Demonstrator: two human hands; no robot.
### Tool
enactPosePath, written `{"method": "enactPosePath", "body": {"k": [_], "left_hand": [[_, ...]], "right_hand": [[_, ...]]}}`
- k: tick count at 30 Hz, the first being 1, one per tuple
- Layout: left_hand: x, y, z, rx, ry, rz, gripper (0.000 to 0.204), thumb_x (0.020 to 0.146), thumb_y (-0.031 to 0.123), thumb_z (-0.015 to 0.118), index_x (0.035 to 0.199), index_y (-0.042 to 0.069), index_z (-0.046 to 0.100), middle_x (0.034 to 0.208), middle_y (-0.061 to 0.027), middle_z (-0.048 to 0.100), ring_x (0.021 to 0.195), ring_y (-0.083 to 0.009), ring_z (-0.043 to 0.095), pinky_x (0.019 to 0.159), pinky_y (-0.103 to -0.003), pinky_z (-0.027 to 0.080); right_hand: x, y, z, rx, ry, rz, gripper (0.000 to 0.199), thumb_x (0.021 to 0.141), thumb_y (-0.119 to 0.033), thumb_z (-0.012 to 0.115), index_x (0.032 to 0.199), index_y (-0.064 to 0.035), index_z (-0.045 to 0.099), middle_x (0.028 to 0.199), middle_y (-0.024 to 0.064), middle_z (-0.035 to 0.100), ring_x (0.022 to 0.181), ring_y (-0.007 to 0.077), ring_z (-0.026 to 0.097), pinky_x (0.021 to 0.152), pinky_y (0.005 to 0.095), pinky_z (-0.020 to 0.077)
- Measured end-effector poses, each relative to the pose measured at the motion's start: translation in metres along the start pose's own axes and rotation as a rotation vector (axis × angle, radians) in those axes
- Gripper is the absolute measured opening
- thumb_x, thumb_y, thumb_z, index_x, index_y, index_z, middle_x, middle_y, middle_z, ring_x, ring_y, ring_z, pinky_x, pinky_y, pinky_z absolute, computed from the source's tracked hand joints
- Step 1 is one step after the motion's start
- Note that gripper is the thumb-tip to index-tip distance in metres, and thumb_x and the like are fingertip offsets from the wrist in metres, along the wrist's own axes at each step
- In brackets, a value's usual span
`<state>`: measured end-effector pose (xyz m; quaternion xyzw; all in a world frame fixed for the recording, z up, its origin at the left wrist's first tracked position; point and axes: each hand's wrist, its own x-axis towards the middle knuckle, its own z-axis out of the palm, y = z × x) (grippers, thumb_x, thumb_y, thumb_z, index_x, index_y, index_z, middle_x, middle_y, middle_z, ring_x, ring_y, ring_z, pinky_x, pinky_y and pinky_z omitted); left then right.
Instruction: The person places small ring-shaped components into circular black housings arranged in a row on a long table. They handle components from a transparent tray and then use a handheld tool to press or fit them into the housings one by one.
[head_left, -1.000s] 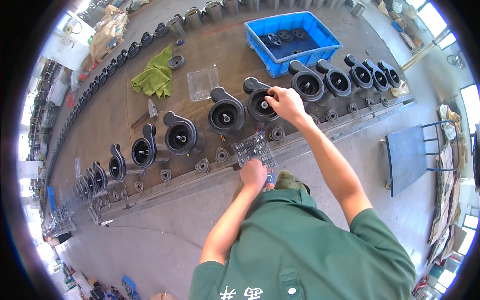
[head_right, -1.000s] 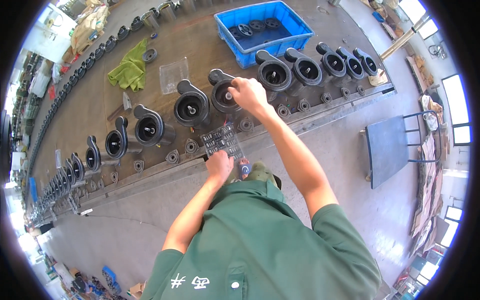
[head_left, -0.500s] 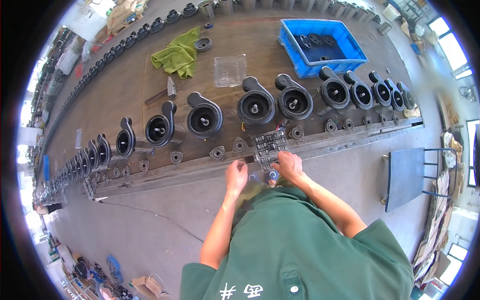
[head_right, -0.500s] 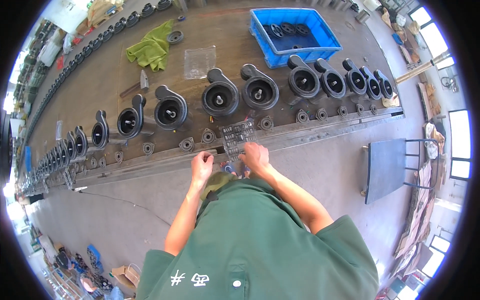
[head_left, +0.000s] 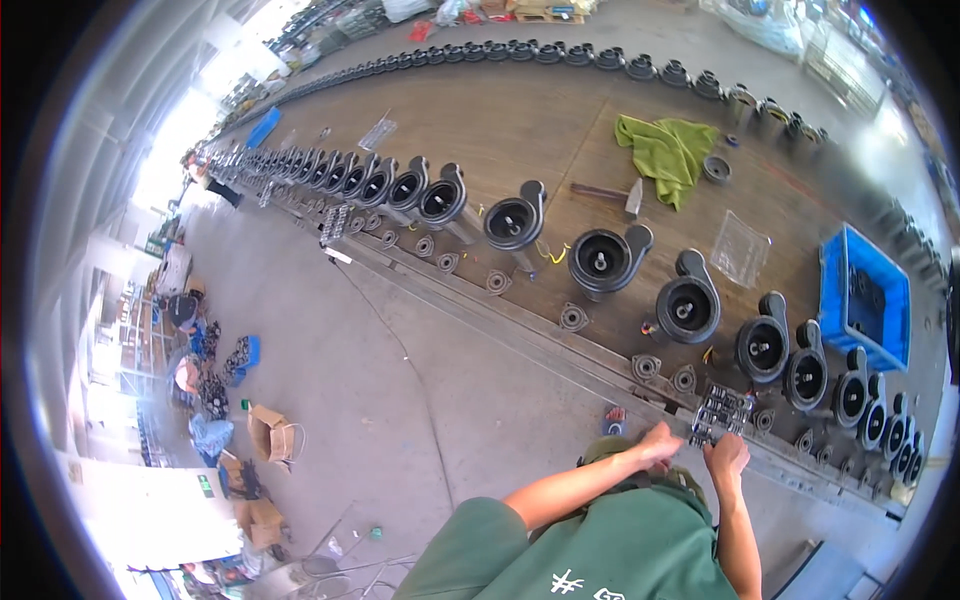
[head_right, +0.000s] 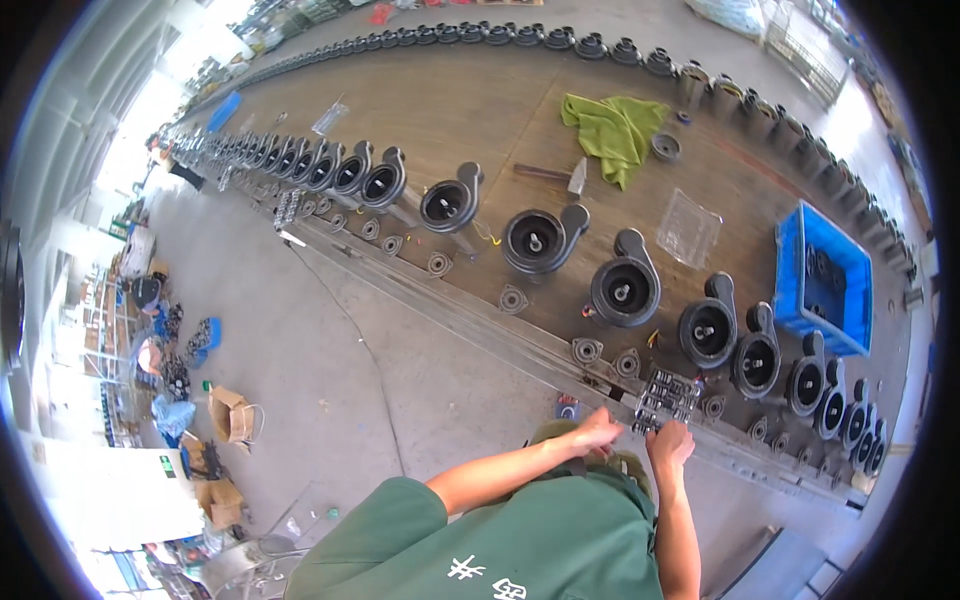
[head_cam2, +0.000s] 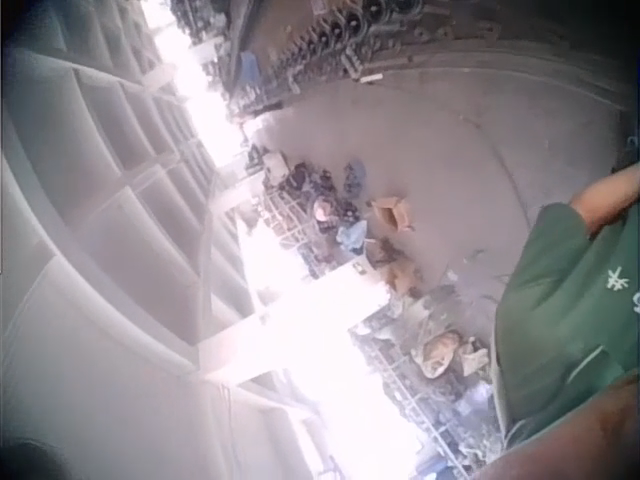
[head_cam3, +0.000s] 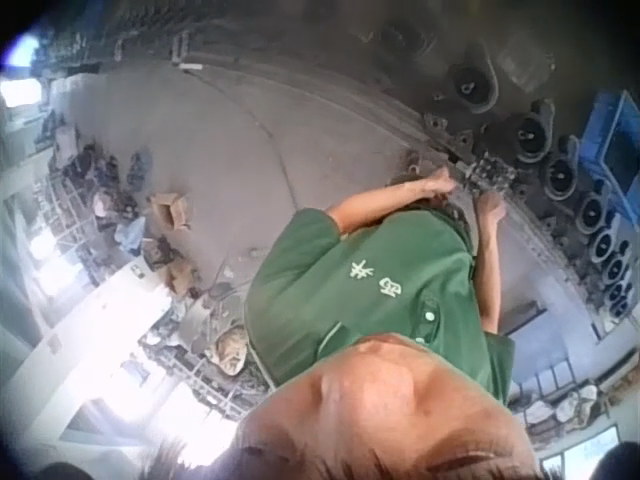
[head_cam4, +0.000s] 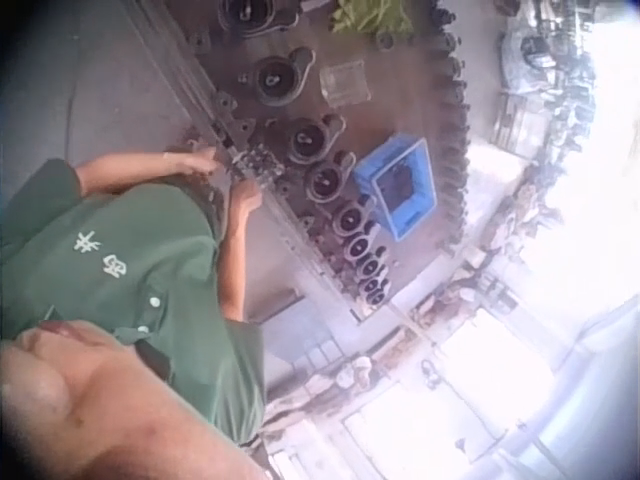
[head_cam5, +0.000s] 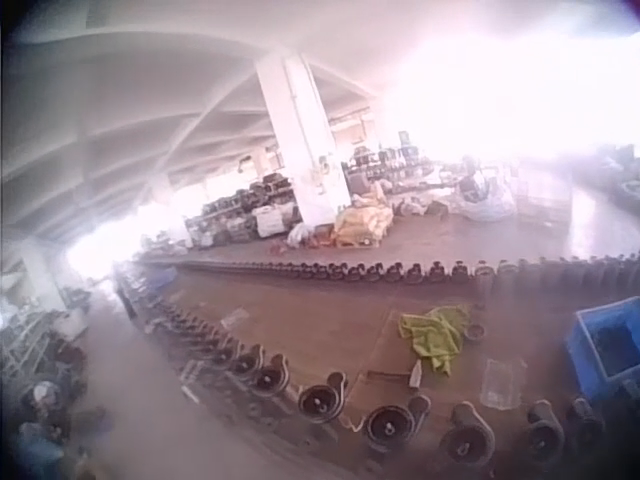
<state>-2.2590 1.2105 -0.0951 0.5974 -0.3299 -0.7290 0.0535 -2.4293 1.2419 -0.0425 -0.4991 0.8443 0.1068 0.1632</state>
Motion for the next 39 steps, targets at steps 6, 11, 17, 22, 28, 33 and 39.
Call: {"method": "enactPosePath", "body": {"k": [6, 11, 17, 22, 28, 33, 39], "left_hand": [[0.000, 0.010, 0.043, -0.177, -0.086, -0.043, 0.033, 0.087, 0.026, 0.069, 0.087, -0.005, 0.057, 0.060, -0.0130, 0.055, 0.043, -0.0224, 0.054, 0.036, -0.036, 0.040], [0.007, 0.001, 0.055, -0.265, 0.012, 0.028, 0.035, 0.079, 0.027, 0.076, 0.086, -0.003, 0.057, 0.063, -0.0096, 0.055, 0.045, -0.0186, 0.051, 0.037, -0.036, 0.042], [0.039, -0.017, 0.042, -0.250, 0.003, 0.016, 0.015, 0.086, 0.015, 0.064, 0.085, 0.000, 0.062, 0.075, -0.0099, 0.064, 0.056, -0.0189, 0.060, 0.049, -0.039, 0.052], [-0.027, 0.050, 0.032, -0.341, -0.135, 0.147, 0.015, 0.096, 0.022, 0.059, 0.105, 0.011, 0.055, 0.090, -0.0028, 0.063, 0.080, -0.0169, 0.065, 0.060, -0.034, 0.055], [-0.048, 0.095, 0.082, -0.498, -0.737, 0.059, 0.035, 0.107, 0.025, 0.039, 0.117, -0.001, 0.061, 0.108, -0.0115, 0.068, 0.092, -0.0202, 0.066, 0.074, -0.034, 0.055], [-0.056, 0.114, 0.122, -0.411, -0.850, 0.138, 0.036, 0.103, 0.016, 0.041, 0.126, -0.007, 0.057, 0.117, -0.0155, 0.066, 0.105, -0.0221, 0.066, 0.091, -0.037, 0.056], [-0.067, 0.138, 0.192, -0.420, -0.830, 0.207, 0.035, 0.099, 0.008, 0.042, 0.124, -0.011, 0.057, 0.114, -0.0204, 0.066, 0.107, -0.0300, 0.067, 0.101, -0.046, 0.054]], "right_hand": [[-0.003, -0.006, 0.008, 0.041, 0.089, -0.025, 0.035, 0.068, -0.031, 0.079, 0.080, 0.0011, 0.072, 0.089, 0.0229, 0.071, 0.088, 0.0410, 0.070, 0.077, 0.0475, 0.0574], [-0.002, 0.000, 0.020, 0.039, 0.028, -0.017, 0.041, 0.072, -0.039, 0.075, 0.080, 0.0010, 0.071, 0.087, 0.0234, 0.071, 0.086, 0.0405, 0.070, 0.076, 0.0475, 0.0575], [-0.003, -0.003, -0.016, 0.192, -0.014, 0.119, 0.042, 0.069, -0.041, 0.072, 0.079, -0.0003, 0.071, 0.087, 0.0229, 0.071, 0.086, 0.0414, 0.069, 0.078, 0.0486, 0.0570], [-0.019, 0.027, -0.049, 0.544, 0.005, 0.212, 0.042, 0.067, -0.041, 0.074, 0.078, -0.0011, 0.070, 0.080, 0.0200, 0.070, 0.077, 0.0367, 0.070, 0.074, 0.0438, 0.0556], [-0.062, 0.052, -0.107, 0.916, 0.083, -0.070, 0.037, 0.078, -0.031, 0.072, 0.095, 0.0016, 0.071, 0.084, 0.0183, 0.073, 0.078, 0.0292, 0.072, 0.074, 0.0385, 0.0559], [-0.063, 0.107, -0.118, 1.185, 0.101, 0.005, 0.024, 0.085, -0.015, 0.069, 0.101, 0.0026, 0.073, 0.084, 0.0142, 0.075, 0.077, 0.0156, 0.072, 0.073, 0.0311, 0.0570], [-0.034, 0.209, -0.106, 1.460, -0.013, -0.015, 0.021, 0.087, -0.013, 0.069, 0.100, 0.0037, 0.069, 0.088, 0.0072, 0.073, 0.083, 0.0117, 0.067, 0.076, 0.0289, 0.0542]]}}
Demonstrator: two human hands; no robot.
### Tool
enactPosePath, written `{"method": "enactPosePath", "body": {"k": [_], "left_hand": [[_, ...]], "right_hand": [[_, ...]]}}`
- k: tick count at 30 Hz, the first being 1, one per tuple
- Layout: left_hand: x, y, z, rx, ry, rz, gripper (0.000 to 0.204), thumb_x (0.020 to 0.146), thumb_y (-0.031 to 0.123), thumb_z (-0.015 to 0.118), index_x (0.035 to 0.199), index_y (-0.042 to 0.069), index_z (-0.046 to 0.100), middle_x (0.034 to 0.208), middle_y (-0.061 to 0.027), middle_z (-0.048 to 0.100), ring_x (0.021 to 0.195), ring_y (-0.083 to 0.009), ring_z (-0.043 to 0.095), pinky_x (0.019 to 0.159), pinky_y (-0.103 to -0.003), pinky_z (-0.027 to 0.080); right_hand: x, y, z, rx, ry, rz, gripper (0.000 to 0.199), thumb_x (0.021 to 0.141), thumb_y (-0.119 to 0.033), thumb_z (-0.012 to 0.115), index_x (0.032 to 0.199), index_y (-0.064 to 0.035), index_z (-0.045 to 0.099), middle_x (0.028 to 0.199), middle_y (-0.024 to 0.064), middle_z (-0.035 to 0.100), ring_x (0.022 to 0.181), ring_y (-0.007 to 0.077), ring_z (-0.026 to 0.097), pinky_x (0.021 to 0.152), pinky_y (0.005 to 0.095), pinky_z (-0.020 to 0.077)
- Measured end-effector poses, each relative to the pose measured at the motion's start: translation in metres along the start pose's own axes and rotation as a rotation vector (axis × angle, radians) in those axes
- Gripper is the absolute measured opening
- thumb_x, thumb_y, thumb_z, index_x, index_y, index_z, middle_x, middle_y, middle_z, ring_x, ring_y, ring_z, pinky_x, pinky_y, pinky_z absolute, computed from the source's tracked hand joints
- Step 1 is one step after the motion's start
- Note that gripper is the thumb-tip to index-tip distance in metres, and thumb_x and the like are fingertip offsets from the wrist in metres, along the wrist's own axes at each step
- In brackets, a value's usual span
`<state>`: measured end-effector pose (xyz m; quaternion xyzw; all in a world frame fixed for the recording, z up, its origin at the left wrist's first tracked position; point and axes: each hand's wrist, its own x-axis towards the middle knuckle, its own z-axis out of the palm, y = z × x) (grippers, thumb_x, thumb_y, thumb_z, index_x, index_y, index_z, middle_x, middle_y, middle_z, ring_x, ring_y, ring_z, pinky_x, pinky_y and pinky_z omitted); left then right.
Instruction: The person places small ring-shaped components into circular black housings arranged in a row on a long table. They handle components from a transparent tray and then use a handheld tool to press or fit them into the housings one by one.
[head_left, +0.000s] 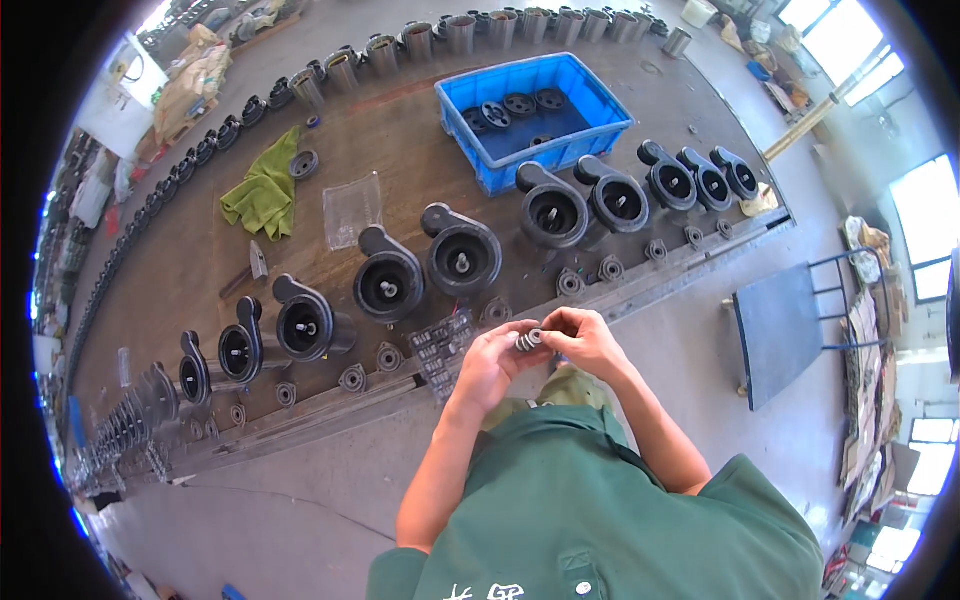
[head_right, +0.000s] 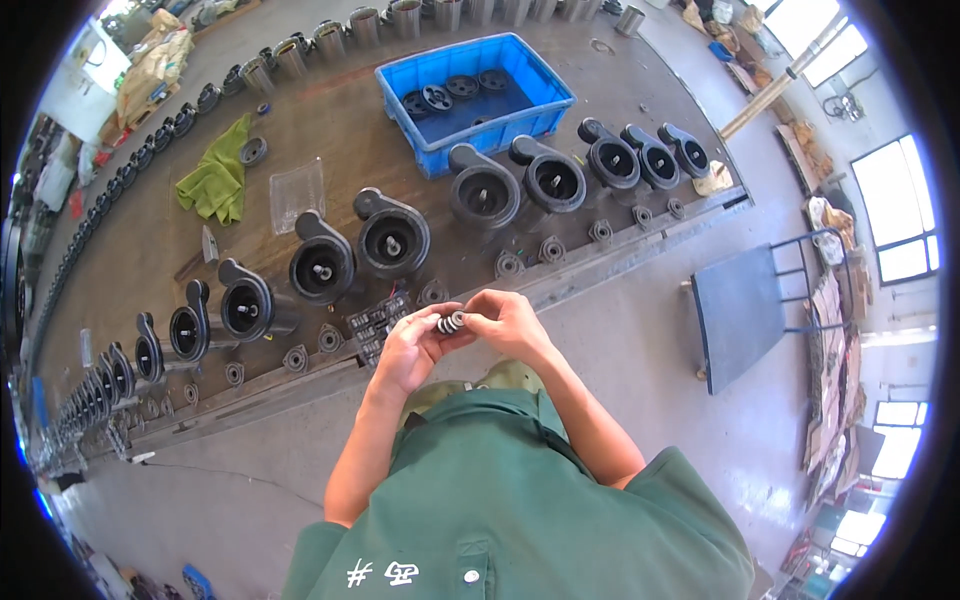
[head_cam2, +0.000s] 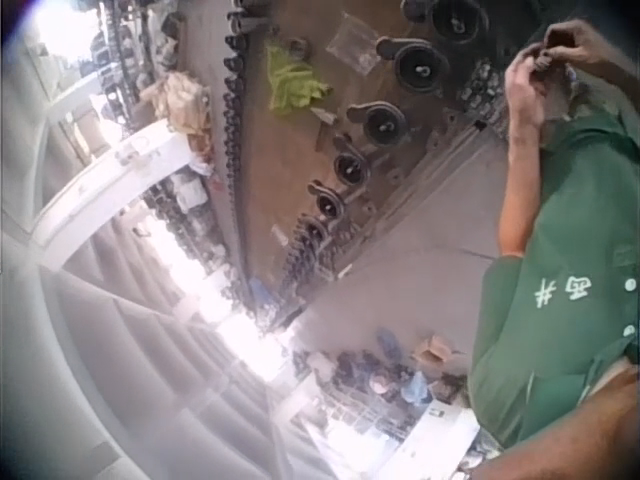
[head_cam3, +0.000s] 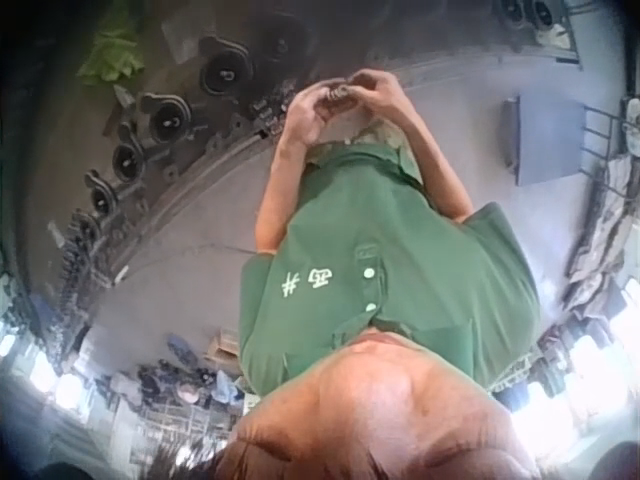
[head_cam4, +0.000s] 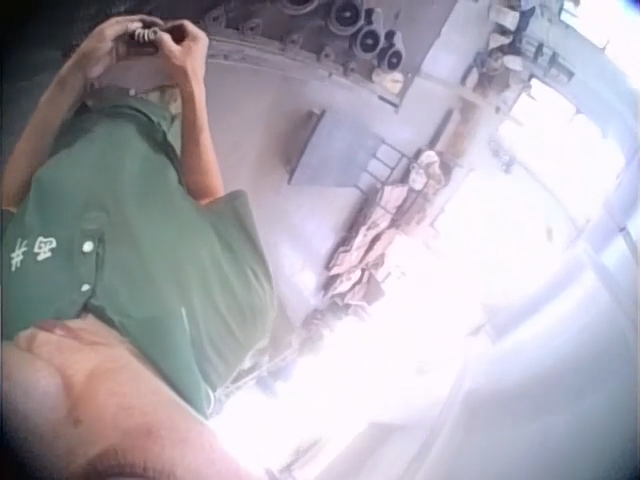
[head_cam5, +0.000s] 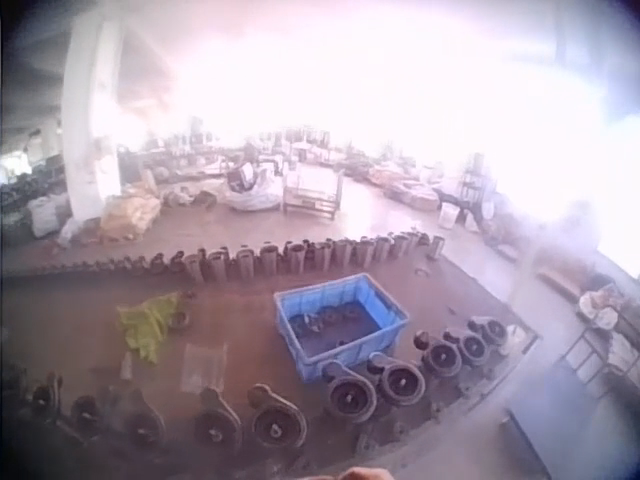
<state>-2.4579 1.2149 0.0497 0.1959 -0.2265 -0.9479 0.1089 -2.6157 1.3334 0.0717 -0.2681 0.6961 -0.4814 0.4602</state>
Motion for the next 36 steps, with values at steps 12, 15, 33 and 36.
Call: {"method": "enactPosePath", "body": {"k": [12, 15, 33, 36], "left_hand": [[0.128, -0.062, 0.110, 0.071, 0.183, 0.200, 0.022, 0.094, 0.005, 0.064, 0.114, -0.004, 0.065, 0.103, -0.0127, 0.071, 0.088, -0.0226, 0.072, 0.082, -0.039, 0.062], [0.146, -0.073, 0.123, 0.112, 0.224, 0.192, 0.021, 0.094, 0.004, 0.064, 0.113, -0.004, 0.066, 0.101, -0.0122, 0.072, 0.086, -0.0220, 0.072, 0.082, -0.038, 0.062], [0.198, 0.020, 0.092, 0.572, 0.667, 0.473, 0.016, 0.085, 0.001, 0.075, 0.098, -0.003, 0.066, 0.083, -0.0113, 0.070, 0.066, -0.0183, 0.070, 0.056, -0.028, 0.059], [0.207, 0.039, 0.076, 0.748, 0.677, 0.411, 0.016, 0.083, 0.000, 0.075, 0.095, -0.005, 0.065, 0.078, -0.0119, 0.070, 0.062, -0.0172, 0.069, 0.055, -0.027, 0.058]], "right_hand": [[0.048, -0.036, -0.192, -0.270, -0.202, -0.363, 0.023, 0.076, -0.015, 0.081, 0.089, -0.0006, 0.069, 0.076, 0.0049, 0.065, 0.066, 0.0107, 0.060, 0.059, 0.0278, 0.0497], [0.050, -0.039, -0.215, -0.316, -0.208, -0.539, 0.019, 0.078, -0.011, 0.081, 0.087, -0.0003, 0.068, 0.075, 0.0008, 0.062, 0.066, 0.0047, 0.056, 0.058, 0.0230, 0.0461], [0.146, -0.042, -0.247, -0.640, 0.175, -0.613, 0.029, 0.078, -0.018, 0.077, 0.099, -0.0029, 0.065, 0.085, 0.0170, 0.069, 0.079, 0.0345, 0.068, 0.070, 0.0425, 0.0541], [0.160, -0.035, -0.241, -0.844, 0.112, -0.713, 0.031, 0.077, -0.021, 0.077, 0.100, -0.0031, 0.066, 0.092, 0.0155, 0.069, 0.085, 0.0351, 0.068, 0.074, 0.0446, 0.0548]]}}
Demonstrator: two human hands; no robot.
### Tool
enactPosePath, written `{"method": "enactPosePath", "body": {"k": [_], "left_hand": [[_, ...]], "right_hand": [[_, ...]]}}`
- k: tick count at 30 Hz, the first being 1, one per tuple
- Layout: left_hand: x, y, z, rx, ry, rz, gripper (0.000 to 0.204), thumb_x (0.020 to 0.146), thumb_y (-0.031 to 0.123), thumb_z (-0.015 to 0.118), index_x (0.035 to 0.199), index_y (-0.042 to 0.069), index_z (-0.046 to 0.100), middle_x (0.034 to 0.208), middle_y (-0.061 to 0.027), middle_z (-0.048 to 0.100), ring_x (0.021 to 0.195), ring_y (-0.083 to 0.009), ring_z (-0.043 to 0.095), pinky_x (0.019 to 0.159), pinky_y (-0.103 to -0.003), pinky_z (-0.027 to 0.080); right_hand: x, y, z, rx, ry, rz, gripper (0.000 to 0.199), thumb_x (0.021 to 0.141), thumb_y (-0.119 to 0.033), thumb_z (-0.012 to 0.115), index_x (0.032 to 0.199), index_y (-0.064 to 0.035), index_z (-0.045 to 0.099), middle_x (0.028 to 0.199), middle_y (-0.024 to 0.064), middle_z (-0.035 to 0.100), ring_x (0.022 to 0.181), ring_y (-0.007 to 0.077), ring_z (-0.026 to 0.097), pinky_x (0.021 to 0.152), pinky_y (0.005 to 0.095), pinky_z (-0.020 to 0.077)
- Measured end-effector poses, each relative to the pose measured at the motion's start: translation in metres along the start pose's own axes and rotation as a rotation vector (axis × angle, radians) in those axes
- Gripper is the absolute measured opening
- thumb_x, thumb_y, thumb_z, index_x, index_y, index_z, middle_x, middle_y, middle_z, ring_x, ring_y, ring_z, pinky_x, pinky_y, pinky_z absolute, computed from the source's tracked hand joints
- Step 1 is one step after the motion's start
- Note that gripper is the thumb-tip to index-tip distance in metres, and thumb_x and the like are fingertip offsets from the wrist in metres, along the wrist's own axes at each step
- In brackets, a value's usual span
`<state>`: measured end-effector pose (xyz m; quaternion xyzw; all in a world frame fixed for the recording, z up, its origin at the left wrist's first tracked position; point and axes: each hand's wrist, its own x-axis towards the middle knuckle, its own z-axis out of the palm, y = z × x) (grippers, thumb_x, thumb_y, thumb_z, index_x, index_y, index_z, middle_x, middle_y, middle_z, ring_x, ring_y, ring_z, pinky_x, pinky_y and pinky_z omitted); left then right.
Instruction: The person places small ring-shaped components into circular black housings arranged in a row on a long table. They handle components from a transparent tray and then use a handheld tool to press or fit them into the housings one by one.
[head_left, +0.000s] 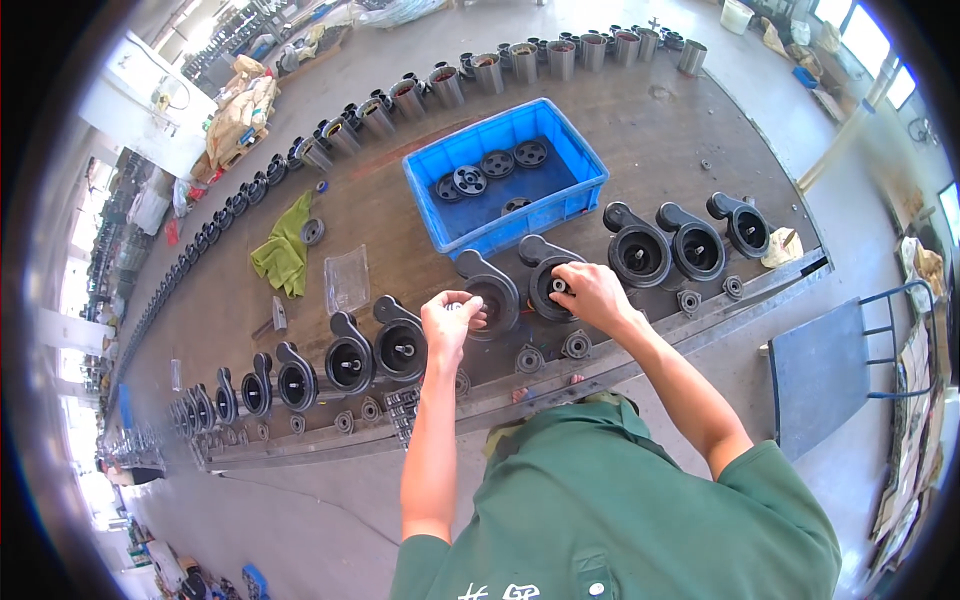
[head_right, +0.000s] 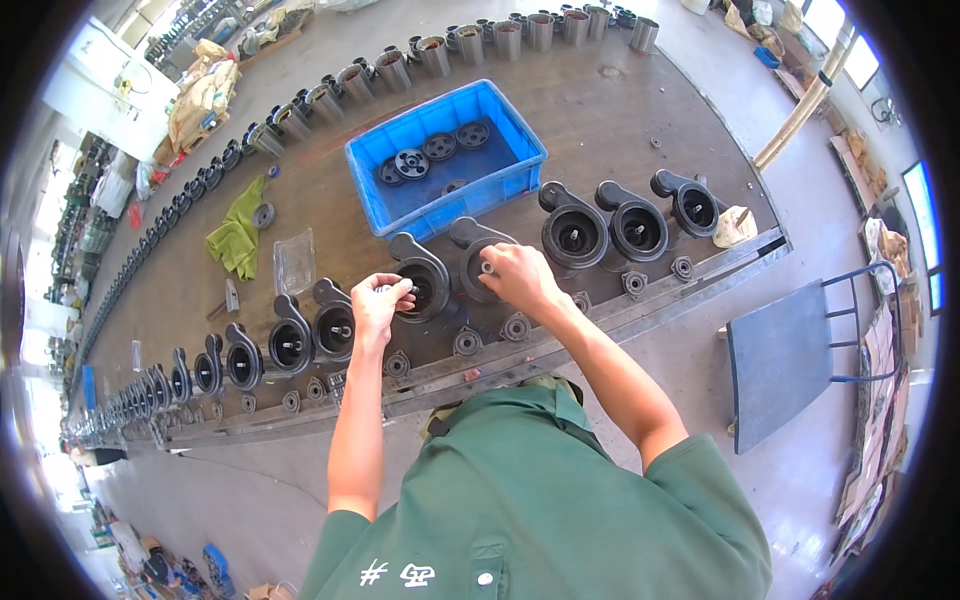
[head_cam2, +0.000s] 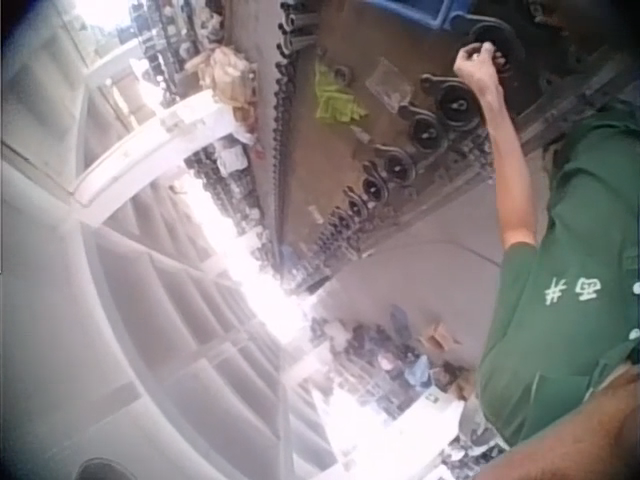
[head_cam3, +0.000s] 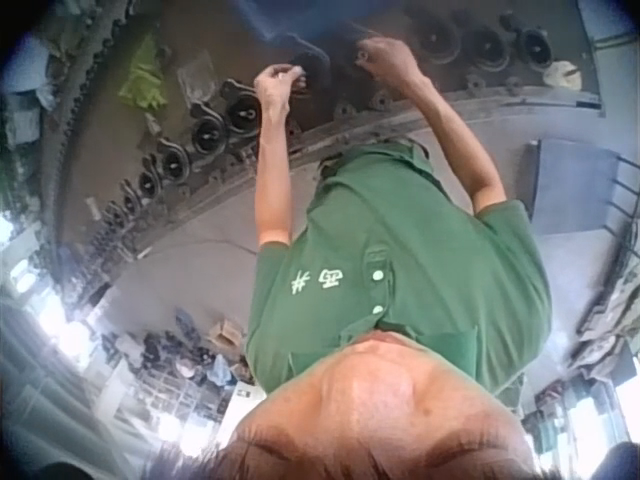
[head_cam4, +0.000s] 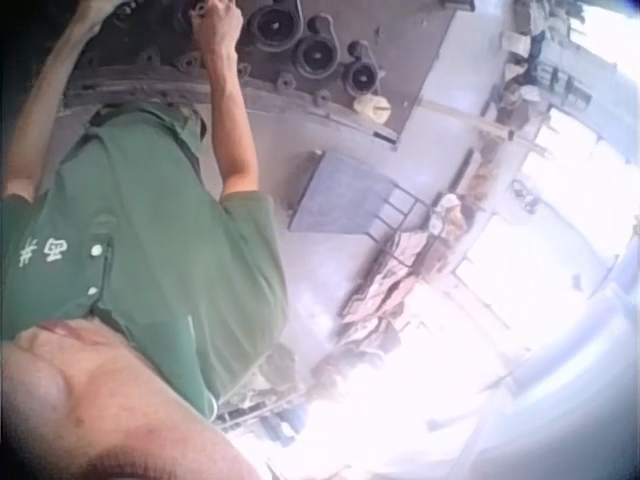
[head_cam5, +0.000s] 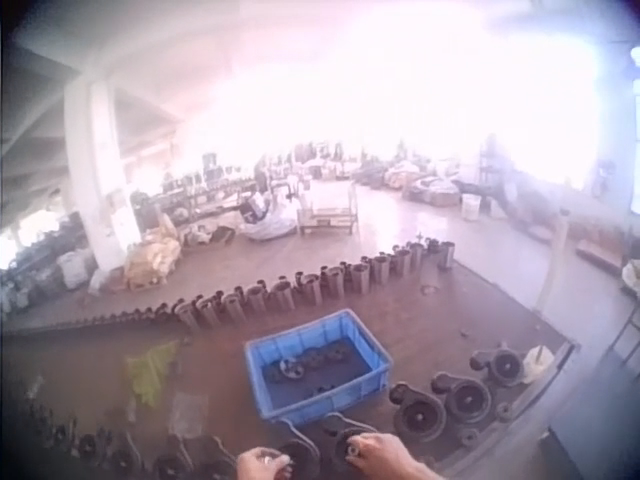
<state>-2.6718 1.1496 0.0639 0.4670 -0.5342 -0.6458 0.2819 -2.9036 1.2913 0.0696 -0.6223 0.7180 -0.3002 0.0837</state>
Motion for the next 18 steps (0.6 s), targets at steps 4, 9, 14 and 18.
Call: {"method": "enactPosePath", "body": {"k": [4, 9, 14, 18], "left_hand": [[0.010, 0.002, 0.001, 0.201, -0.055, 0.006, 0.012, 0.081, -0.001, 0.073, 0.090, -0.007, 0.068, 0.073, -0.0130, 0.070, 0.059, -0.0175, 0.069, 0.052, -0.028, 0.058], [0.008, 0.010, 0.003, 0.343, -0.067, 0.000, 0.012, 0.081, 0.001, 0.074, 0.088, -0.007, 0.070, 0.070, -0.0110, 0.069, 0.055, -0.0152, 0.067, 0.049, -0.027, 0.056], [0.008, 0.015, -0.005, 0.386, -0.043, 0.002, 0.013, 0.083, 0.006, 0.074, 0.089, -0.005, 0.071, 0.067, -0.0116, 0.069, 0.053, -0.0138, 0.066, 0.046, -0.026, 0.053], [0.004, 0.003, -0.036, -0.279, -0.197, -0.170, 0.023, 0.095, 0.016, 0.065, 0.101, -0.006, 0.066, 0.088, -0.0175, 0.071, 0.067, -0.0202, 0.069, 0.055, -0.028, 0.055]], "right_hand": [[0.001, -0.007, -0.001, -0.056, -0.068, 0.054, 0.026, 0.077, -0.019, 0.076, 0.096, -0.0026, 0.069, 0.090, 0.0160, 0.069, 0.085, 0.0355, 0.068, 0.075, 0.0439, 0.0552], [-0.002, -0.001, 0.007, 0.028, -0.014, 0.090, 0.025, 0.078, -0.016, 0.074, 0.097, -0.0008, 0.069, 0.088, 0.0183, 0.070, 0.085, 0.0363, 0.068, 0.077, 0.0445, 0.0545], [-0.006, -0.005, 0.008, 0.113, 0.014, 0.243, 0.023, 0.082, -0.017, 0.071, 0.098, -0.0001, 0.069, 0.088, 0.0182, 0.070, 0.083, 0.0365, 0.068, 0.079, 0.0437, 0.0537], [-0.009, -0.014, 0.007, 0.032, 0.167, 0.229, 0.022, 0.083, -0.018, 0.072, 0.098, -0.0022, 0.068, 0.095, 0.0147, 0.068, 0.085, 0.0353, 0.068, 0.078, 0.0431, 0.0538]]}}
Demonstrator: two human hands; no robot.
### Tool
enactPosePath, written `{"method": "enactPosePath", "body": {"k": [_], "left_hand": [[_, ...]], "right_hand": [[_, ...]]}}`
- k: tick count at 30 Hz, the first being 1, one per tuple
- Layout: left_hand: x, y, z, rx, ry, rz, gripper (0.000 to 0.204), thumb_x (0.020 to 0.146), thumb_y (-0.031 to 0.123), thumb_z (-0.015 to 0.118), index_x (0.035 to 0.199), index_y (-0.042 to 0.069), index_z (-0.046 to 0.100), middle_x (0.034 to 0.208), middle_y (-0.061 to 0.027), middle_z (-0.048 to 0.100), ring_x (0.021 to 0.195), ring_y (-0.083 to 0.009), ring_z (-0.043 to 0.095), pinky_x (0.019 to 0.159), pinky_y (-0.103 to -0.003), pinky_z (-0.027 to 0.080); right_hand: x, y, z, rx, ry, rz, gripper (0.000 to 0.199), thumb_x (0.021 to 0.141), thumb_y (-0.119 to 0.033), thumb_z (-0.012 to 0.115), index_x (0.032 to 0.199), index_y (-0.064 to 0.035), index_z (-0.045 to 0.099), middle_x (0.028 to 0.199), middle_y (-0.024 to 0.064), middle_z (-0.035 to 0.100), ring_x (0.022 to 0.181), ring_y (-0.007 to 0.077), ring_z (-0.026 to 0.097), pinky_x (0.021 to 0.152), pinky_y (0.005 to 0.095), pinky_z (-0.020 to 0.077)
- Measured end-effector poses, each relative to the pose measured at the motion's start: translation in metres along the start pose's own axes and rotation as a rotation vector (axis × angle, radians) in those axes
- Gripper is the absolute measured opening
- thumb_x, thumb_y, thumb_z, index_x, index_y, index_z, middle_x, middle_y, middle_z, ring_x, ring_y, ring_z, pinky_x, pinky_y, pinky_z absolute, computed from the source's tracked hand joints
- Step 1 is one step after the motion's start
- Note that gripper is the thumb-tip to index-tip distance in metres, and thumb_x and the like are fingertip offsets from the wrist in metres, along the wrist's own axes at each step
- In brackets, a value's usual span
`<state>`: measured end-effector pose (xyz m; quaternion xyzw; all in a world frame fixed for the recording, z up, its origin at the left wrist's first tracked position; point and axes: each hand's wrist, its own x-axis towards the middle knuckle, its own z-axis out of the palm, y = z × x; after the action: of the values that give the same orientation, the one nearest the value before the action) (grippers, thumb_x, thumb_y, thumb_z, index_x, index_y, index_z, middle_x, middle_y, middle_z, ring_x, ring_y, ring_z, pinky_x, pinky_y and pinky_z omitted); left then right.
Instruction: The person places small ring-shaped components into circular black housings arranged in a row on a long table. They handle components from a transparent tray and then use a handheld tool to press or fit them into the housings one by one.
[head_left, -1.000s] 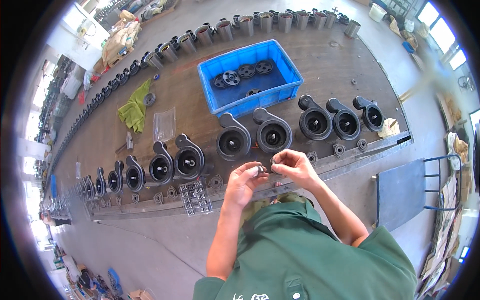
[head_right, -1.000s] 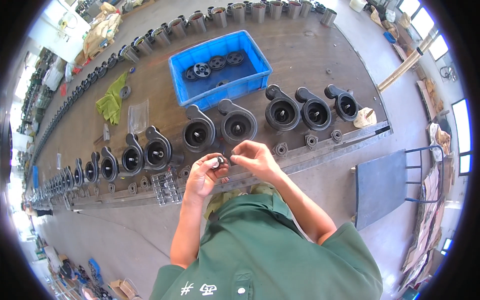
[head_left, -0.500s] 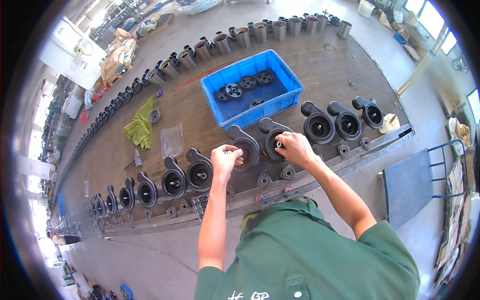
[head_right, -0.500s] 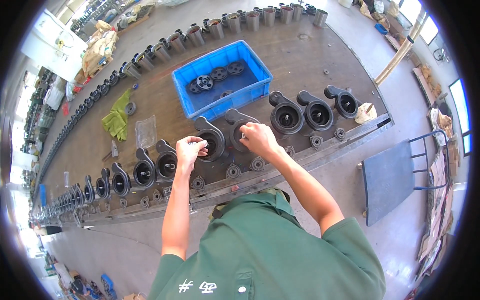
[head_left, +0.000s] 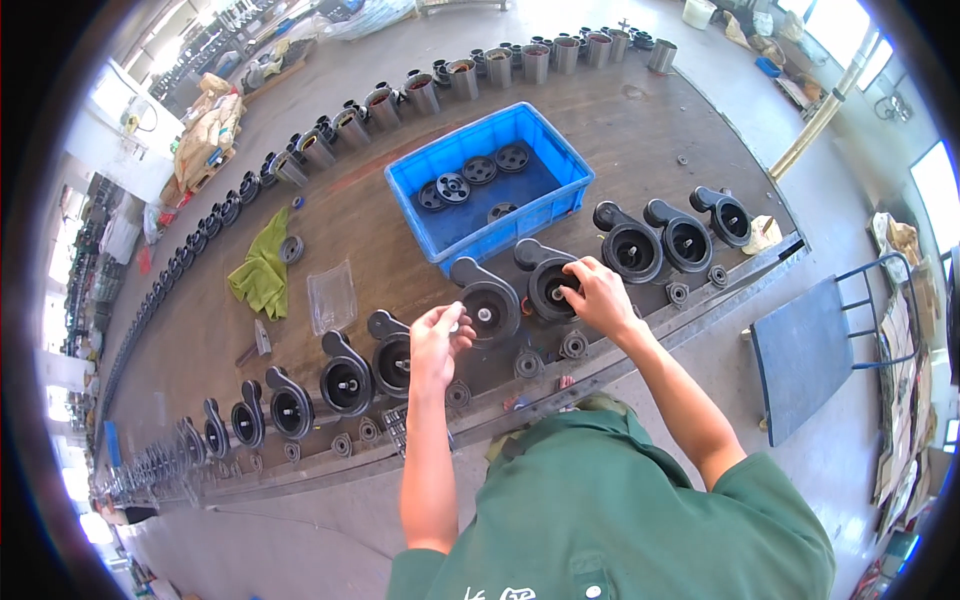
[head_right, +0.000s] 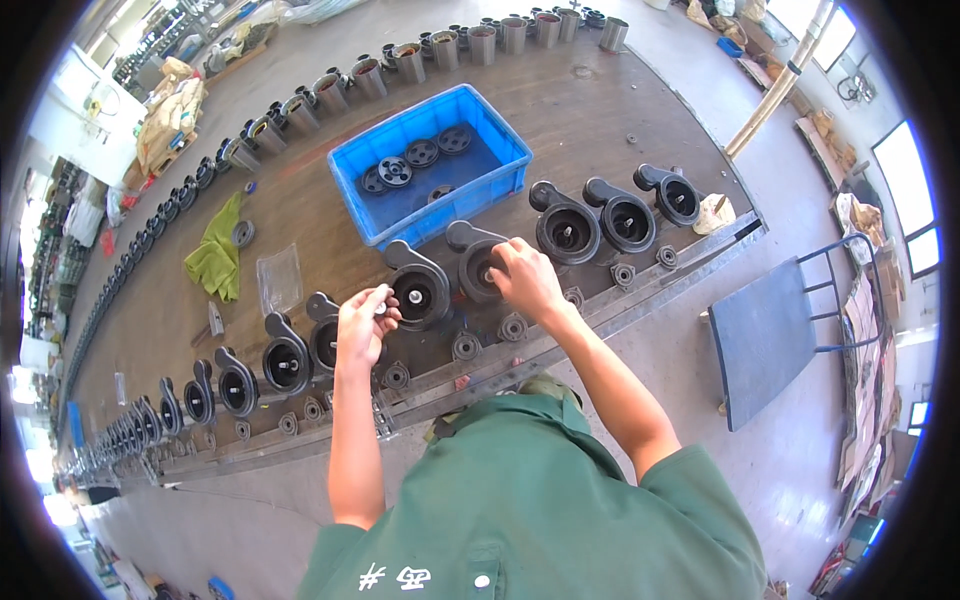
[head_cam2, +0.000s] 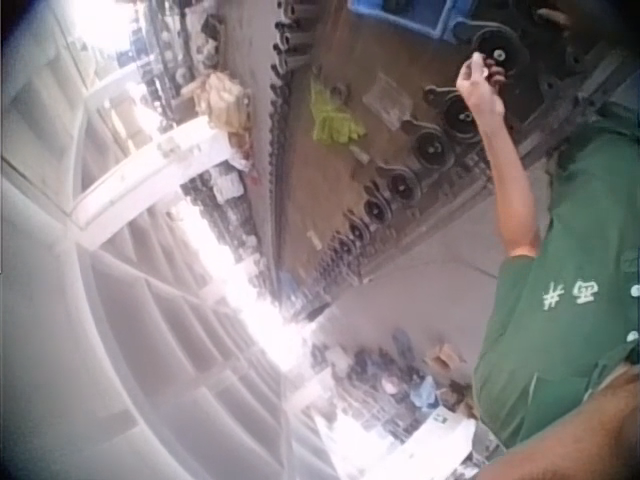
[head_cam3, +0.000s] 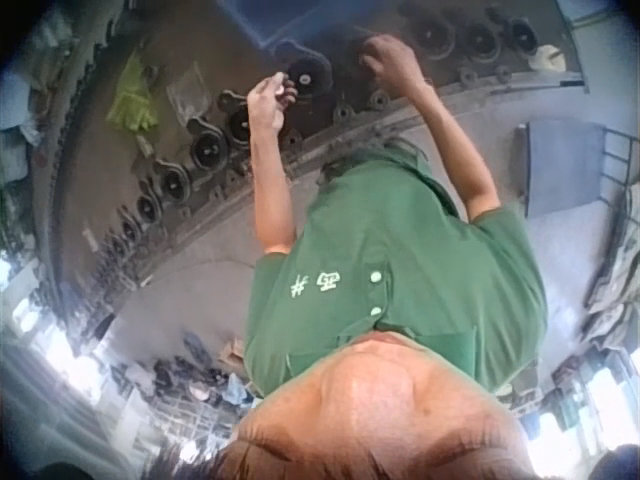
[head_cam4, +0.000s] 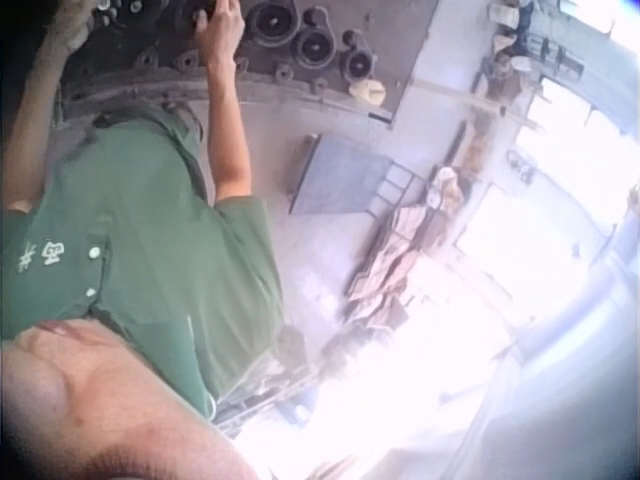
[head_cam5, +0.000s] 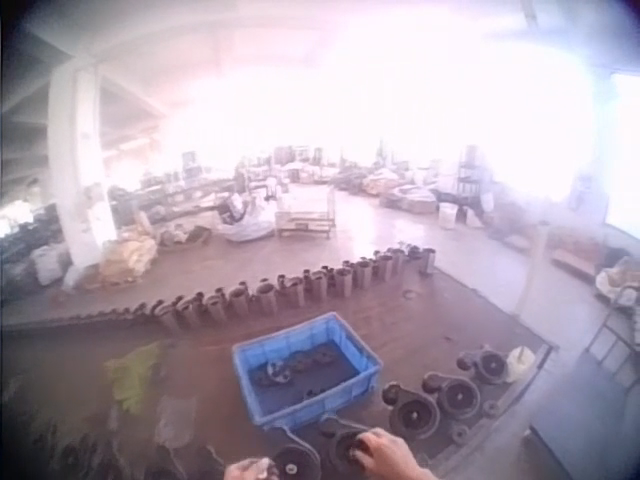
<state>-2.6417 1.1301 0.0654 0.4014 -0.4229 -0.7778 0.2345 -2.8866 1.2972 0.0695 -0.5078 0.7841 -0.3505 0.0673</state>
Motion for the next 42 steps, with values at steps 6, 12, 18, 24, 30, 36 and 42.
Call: {"method": "enactPosePath", "body": {"k": [6, 12, 18, 24, 30, 36, 42], "left_hand": [[-0.044, 0.011, 0.030, -0.548, -0.386, -0.235, 0.049, 0.106, 0.035, 0.039, 0.128, -0.007, 0.052, 0.126, -0.0304, 0.059, 0.115, -0.0432, 0.061, 0.102, -0.049, 0.051], [-0.045, -0.020, 0.064, -0.593, -0.542, -0.276, 0.044, 0.104, 0.025, 0.046, 0.134, -0.005, 0.047, 0.122, -0.0218, 0.062, 0.113, -0.0315, 0.064, 0.096, -0.042, 0.054], [-0.049, -0.033, 0.111, -0.540, -0.416, -0.270, 0.037, 0.095, 0.004, 0.046, 0.129, -0.007, 0.047, 0.120, -0.0264, 0.063, 0.112, -0.0358, 0.065, 0.095, -0.043, 0.056], [-0.038, -0.065, 0.171, -0.304, -0.466, -0.343, 0.026, 0.098, 0.003, 0.045, 0.123, -0.002, 0.049, 0.127, -0.0280, 0.061, 0.076, -0.0270, 0.072, 0.057, -0.031, 0.060], [-0.019, -0.096, 0.255, -0.158, -0.271, -0.207, 0.019, 0.102, 0.008, 0.046, 0.112, -0.005, 0.056, 0.119, -0.0240, 0.064, 0.071, -0.0202, 0.067, 0.058, -0.030, 0.058], [0.000, -0.080, 0.305, -0.139, -0.088, -0.047, 0.026, 0.103, 0.010, 0.046, 0.120, -0.007, 0.054, 0.108, -0.0236, 0.066, 0.086, -0.0307, 0.072, 0.073, -0.037, 0.062], [0.030, -0.070, 0.321, 0.140, 0.022, -0.007, 0.020, 0.103, 0.014, 0.045, 0.113, -0.003, 0.040, 0.106, -0.0279, 0.068, 0.067, -0.0255, 0.070, 0.052, -0.030, 0.058]], "right_hand": [[-0.022, -0.096, -0.029, 0.117, -0.034, -0.118, 0.027, 0.079, -0.019, 0.077, 0.102, -0.0070, 0.069, 0.101, 0.0099, 0.067, 0.087, 0.0299, 0.068, 0.071, 0.0384, 0.0564], [-0.030, -0.088, -0.035, 0.077, -0.233, -0.201, 0.036, 0.072, -0.019, 0.082, 0.104, -0.0086, 0.070, 0.100, 0.0066, 0.066, 0.084, 0.0243, 0.069, 0.070, 0.0342, 0.0581], [-0.029, -0.042, -0.069, 0.164, -0.207, -0.154, 0.031, 0.075, -0.014, 0.081, 0.102, -0.0051, 0.070, 0.090, 0.0070, 0.066, 0.072, 0.0186, 0.068, 0.063, 0.0299, 0.0554], [-0.013, 0.098, -0.147, -0.018, -0.015, 0.045, 0.030, 0.077, -0.014, 0.078, 0.103, -0.0028, 0.069, 0.087, 0.0105, 0.067, 0.069, 0.0222, 0.067, 0.066, 0.0332, 0.0539], [0.007, 0.201, -0.193, 0.005, -0.124, 0.024, 0.027, 0.077, -0.016, 0.076, 0.100, -0.0029, 0.070, 0.086, 0.0123, 0.066, 0.075, 0.0291, 0.068, 0.070, 0.0375, 0.0542], [0.013, 0.234, -0.197, 0.006, -0.200, -0.095, 0.029, 0.077, -0.020, 0.077, 0.101, -0.0047, 0.070, 0.090, 0.0136, 0.067, 0.079, 0.0336, 0.067, 0.072, 0.0402, 0.0544], [0.020, 0.257, -0.234, 0.170, -0.053, 0.058, 0.032, 0.079, -0.016, 0.077, 0.104, 0.0006, 0.069, 0.090, 0.0154, 0.071, 0.072, 0.0275, 0.068, 0.069, 0.0358, 0.0541]]}}
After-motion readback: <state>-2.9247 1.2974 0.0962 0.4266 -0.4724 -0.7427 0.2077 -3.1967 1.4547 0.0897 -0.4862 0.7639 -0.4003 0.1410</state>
